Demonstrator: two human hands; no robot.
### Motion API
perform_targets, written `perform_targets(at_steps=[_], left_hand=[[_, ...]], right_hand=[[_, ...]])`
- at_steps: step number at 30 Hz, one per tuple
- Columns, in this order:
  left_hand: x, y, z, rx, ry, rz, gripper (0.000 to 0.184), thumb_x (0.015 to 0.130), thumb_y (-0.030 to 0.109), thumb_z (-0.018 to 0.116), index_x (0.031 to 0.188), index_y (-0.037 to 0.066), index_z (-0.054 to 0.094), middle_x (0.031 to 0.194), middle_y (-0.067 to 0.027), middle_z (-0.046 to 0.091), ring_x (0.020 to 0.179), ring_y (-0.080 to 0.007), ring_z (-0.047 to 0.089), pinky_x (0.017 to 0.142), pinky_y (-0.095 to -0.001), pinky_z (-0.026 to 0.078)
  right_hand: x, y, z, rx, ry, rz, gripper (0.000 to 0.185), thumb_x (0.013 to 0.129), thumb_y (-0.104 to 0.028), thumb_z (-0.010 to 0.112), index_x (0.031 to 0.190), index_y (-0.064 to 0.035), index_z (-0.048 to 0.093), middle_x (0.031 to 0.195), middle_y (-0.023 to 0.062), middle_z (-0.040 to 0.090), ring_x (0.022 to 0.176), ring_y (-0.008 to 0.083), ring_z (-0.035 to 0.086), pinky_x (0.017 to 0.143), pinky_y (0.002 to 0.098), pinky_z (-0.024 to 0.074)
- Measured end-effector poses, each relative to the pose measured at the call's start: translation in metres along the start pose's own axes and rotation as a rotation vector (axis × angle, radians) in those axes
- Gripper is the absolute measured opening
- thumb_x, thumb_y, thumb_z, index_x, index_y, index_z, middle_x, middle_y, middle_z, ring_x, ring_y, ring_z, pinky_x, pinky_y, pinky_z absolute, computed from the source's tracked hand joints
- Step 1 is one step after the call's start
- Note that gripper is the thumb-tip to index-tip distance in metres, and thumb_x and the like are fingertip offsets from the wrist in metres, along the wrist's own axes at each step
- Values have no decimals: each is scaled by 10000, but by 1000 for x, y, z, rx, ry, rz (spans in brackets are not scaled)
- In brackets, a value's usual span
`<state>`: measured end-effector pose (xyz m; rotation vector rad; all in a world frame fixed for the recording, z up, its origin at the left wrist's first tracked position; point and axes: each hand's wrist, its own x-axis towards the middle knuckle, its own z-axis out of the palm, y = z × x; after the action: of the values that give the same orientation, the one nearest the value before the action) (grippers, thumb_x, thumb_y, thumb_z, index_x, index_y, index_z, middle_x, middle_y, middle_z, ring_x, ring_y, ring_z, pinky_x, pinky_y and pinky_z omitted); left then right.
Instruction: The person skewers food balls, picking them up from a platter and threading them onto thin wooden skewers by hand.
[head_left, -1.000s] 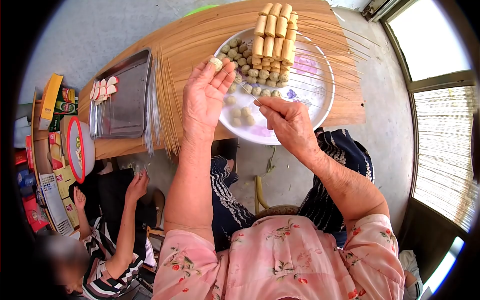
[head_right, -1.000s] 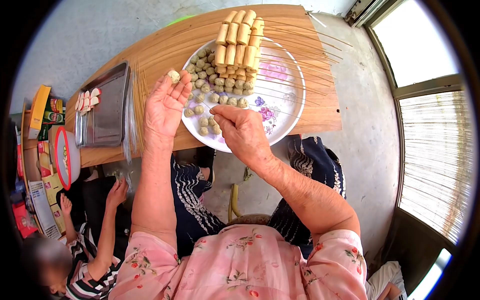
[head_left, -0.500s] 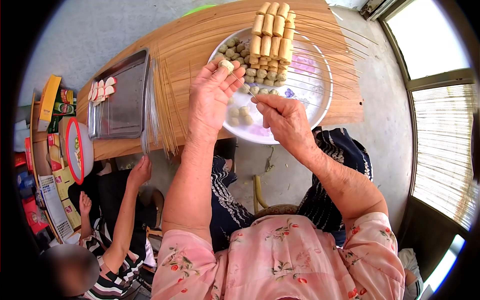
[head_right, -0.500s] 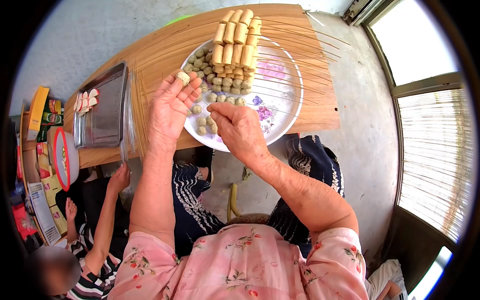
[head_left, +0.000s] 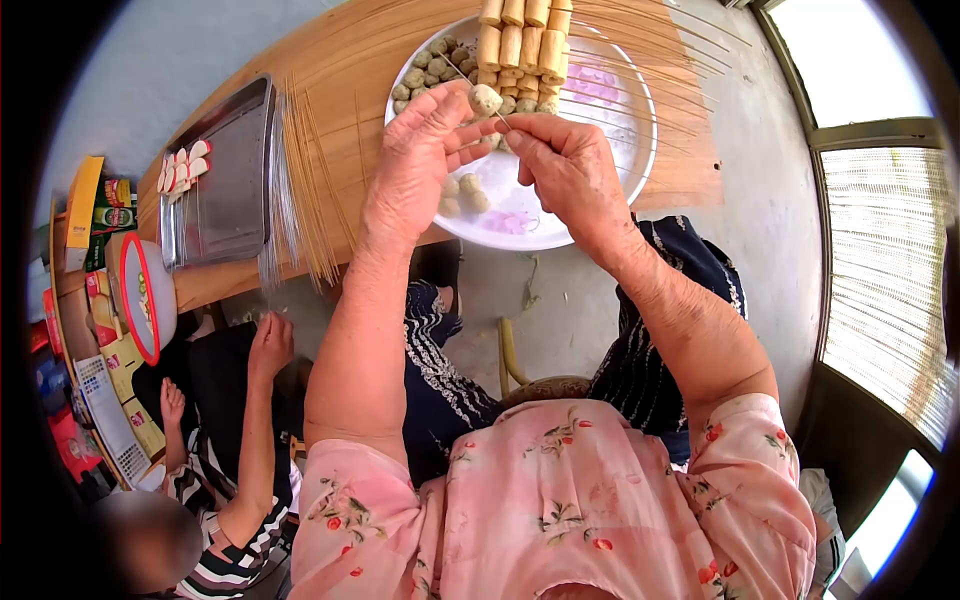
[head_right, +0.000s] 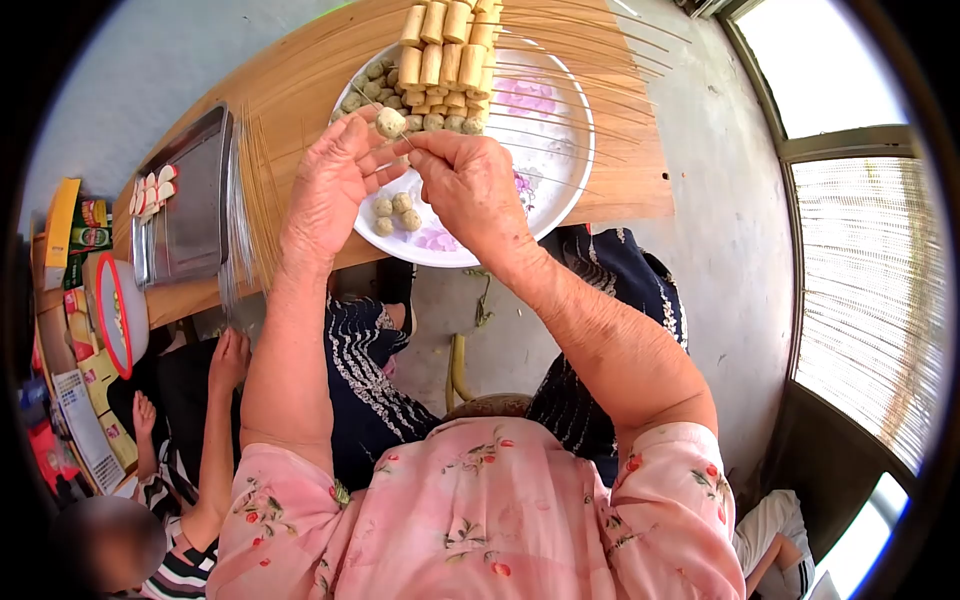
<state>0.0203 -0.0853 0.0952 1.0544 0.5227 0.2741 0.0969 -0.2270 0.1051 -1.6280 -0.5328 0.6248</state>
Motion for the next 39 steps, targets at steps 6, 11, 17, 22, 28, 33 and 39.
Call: perform_targets(at_steps=[6,11,17,22,28,33,39], left_hand=[[13,-30,-42,1171,-114,79,260,769,95,616,1025,50,637,955,-76,629,794,-197,589,736,-305,470],[5,-45,-38,1719,-321,182,363,618,10,660,960,131,675,1182,-111,543,1052,-294,503,886,-355,412],[5,-55,-36,1760,-349,267,354,573,64,722,909,170,683,1273,-111,475,1118,-327,452,960,-380,354],[14,-48,-42,1402,-287,152,260,641,85,721,896,97,672,1241,-86,503,1100,-269,489,897,-386,405],[19,-9,-46,226,133,-71,303,845,56,600,1120,-49,530,961,-129,615,845,-161,609,745,-247,510],[19,1,-48,-151,195,-11,243,876,89,567,1096,-13,543,953,-147,617,853,-203,612,762,-330,522],[21,1,-51,-322,168,-20,201,883,138,563,1012,-15,546,932,-163,619,861,-262,619,782,-395,524]], right_hand=[[2,2,-7,13,19,25,173,853,-95,572,932,31,659,587,40,575,503,81,517,486,247,439],[2,6,-7,31,3,37,224,895,-169,562,1038,-22,655,581,-16,516,449,19,375,390,184,312],[3,6,-10,34,14,41,224,894,-170,562,1032,-20,655,586,-14,522,448,21,380,389,188,313],[3,2,-12,19,38,31,172,851,-105,576,930,23,661,607,49,593,513,80,525,485,248,441],[-2,-1,-15,40,-15,68,162,857,-105,573,924,17,656,575,25,558,509,78,522,474,243,428],[-12,-1,-5,-21,-114,102,206,900,-158,552,1021,-29,658,569,-19,494,450,23,367,391,198,315],[-17,-4,1,-85,-131,103,158,855,-88,559,922,17,656,604,75,604,499,108,556,486,267,460]])
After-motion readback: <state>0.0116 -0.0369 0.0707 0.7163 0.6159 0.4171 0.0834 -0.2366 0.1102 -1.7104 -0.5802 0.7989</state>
